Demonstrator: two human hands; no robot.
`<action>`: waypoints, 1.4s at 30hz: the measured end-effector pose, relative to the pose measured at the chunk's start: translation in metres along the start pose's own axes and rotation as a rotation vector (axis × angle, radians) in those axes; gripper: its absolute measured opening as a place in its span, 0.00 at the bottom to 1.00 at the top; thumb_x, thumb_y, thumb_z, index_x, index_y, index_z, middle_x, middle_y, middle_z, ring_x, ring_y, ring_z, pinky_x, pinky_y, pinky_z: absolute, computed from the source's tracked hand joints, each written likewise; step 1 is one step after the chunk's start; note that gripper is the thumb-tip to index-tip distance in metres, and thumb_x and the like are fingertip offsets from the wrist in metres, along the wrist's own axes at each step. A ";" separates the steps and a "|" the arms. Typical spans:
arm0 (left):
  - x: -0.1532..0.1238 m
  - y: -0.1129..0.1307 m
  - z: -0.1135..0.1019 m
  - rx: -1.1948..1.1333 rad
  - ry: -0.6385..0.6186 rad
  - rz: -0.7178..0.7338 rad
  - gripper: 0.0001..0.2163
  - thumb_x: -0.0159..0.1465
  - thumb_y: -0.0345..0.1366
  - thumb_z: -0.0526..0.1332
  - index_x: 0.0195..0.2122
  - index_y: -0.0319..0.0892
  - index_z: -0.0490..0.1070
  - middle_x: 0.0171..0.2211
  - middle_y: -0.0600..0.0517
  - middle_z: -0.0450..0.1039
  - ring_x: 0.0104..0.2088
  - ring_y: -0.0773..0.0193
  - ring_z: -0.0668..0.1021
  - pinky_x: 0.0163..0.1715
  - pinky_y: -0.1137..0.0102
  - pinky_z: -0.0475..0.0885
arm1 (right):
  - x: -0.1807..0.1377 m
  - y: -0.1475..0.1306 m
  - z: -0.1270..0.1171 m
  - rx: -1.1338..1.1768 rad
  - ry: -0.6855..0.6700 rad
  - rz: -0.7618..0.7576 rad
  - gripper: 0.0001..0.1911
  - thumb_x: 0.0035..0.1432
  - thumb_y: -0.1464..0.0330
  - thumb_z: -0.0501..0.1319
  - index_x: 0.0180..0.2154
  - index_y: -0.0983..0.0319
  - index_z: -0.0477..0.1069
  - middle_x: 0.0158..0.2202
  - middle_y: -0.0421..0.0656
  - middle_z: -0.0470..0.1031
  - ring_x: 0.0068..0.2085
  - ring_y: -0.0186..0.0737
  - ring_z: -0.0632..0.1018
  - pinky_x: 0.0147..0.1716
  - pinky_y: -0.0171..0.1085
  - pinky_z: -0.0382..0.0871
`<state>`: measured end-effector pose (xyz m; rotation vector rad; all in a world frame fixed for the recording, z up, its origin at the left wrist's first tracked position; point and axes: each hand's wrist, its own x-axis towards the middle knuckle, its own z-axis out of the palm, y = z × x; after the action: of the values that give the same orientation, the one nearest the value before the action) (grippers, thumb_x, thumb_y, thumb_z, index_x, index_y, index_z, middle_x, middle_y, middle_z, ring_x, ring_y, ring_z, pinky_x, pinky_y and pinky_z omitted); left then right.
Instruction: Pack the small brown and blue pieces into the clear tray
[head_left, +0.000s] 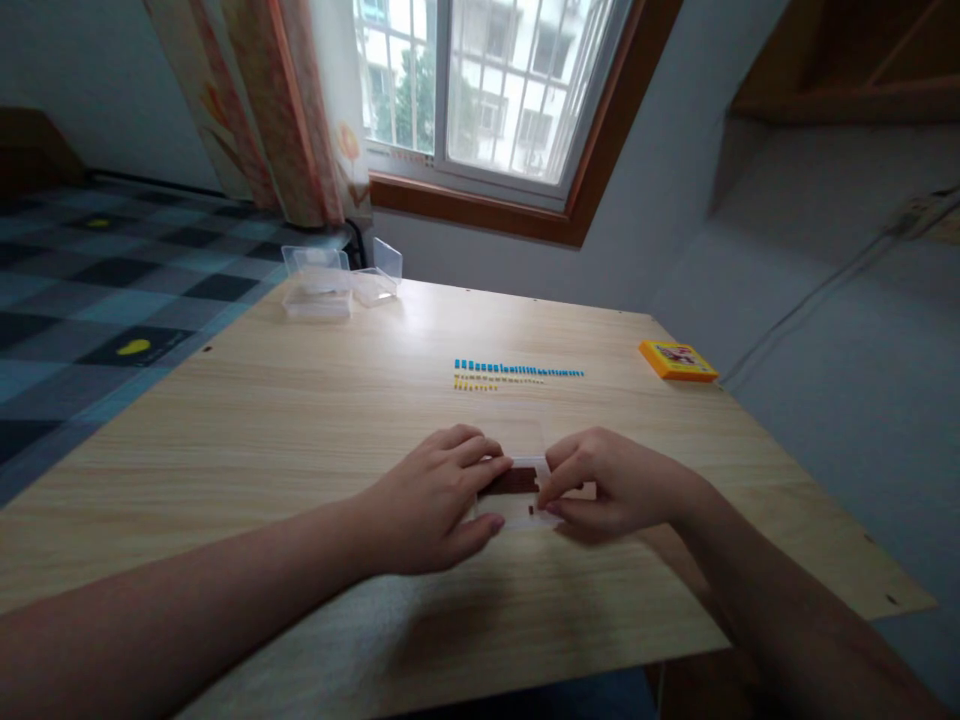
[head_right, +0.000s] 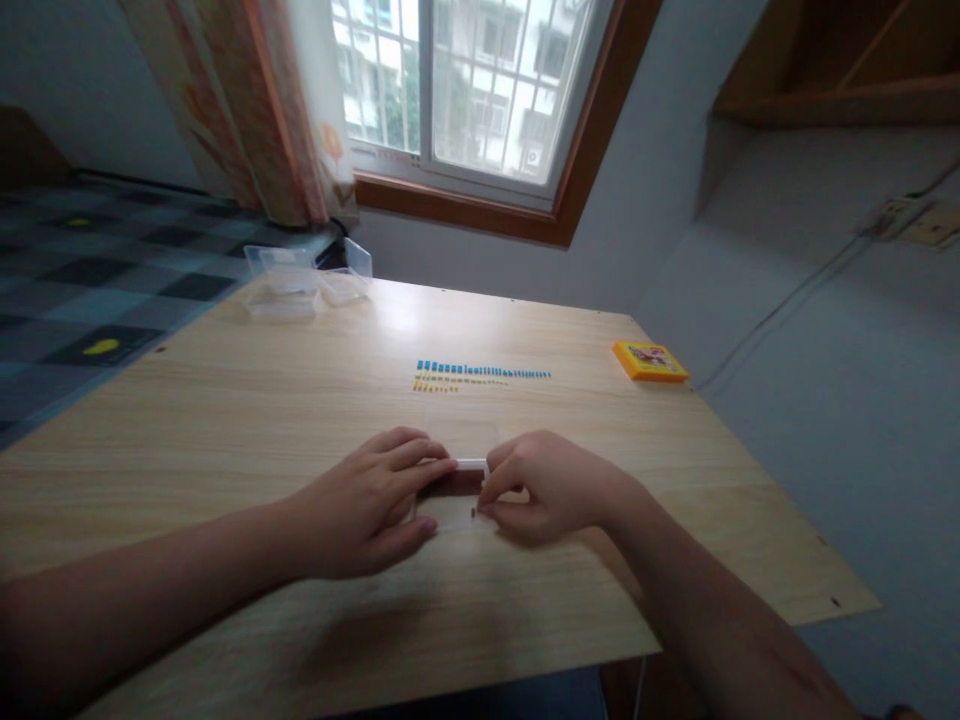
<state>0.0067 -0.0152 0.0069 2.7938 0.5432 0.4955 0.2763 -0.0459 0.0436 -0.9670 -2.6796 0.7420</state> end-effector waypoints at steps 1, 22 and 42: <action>0.000 0.000 0.000 -0.002 0.000 0.000 0.19 0.67 0.42 0.62 0.56 0.38 0.73 0.52 0.41 0.75 0.54 0.45 0.74 0.57 0.49 0.70 | 0.000 -0.001 0.002 -0.001 -0.005 -0.001 0.12 0.58 0.74 0.64 0.40 0.61 0.85 0.31 0.42 0.80 0.30 0.33 0.76 0.31 0.32 0.64; 0.000 0.000 0.001 0.011 0.020 0.004 0.21 0.67 0.42 0.62 0.58 0.37 0.73 0.53 0.41 0.75 0.54 0.46 0.74 0.58 0.51 0.70 | -0.003 0.000 -0.008 -0.199 -0.042 0.122 0.12 0.61 0.74 0.61 0.38 0.58 0.84 0.29 0.39 0.76 0.29 0.32 0.73 0.32 0.33 0.59; 0.000 0.003 -0.001 0.008 0.026 -0.002 0.20 0.66 0.42 0.62 0.57 0.38 0.74 0.53 0.42 0.76 0.54 0.46 0.74 0.58 0.51 0.70 | 0.002 -0.009 -0.005 -0.282 -0.054 0.168 0.12 0.63 0.71 0.59 0.34 0.61 0.82 0.28 0.41 0.77 0.29 0.34 0.73 0.31 0.35 0.57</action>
<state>0.0077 -0.0176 0.0087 2.7979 0.5551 0.5311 0.2721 -0.0487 0.0528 -1.2684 -2.8282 0.4293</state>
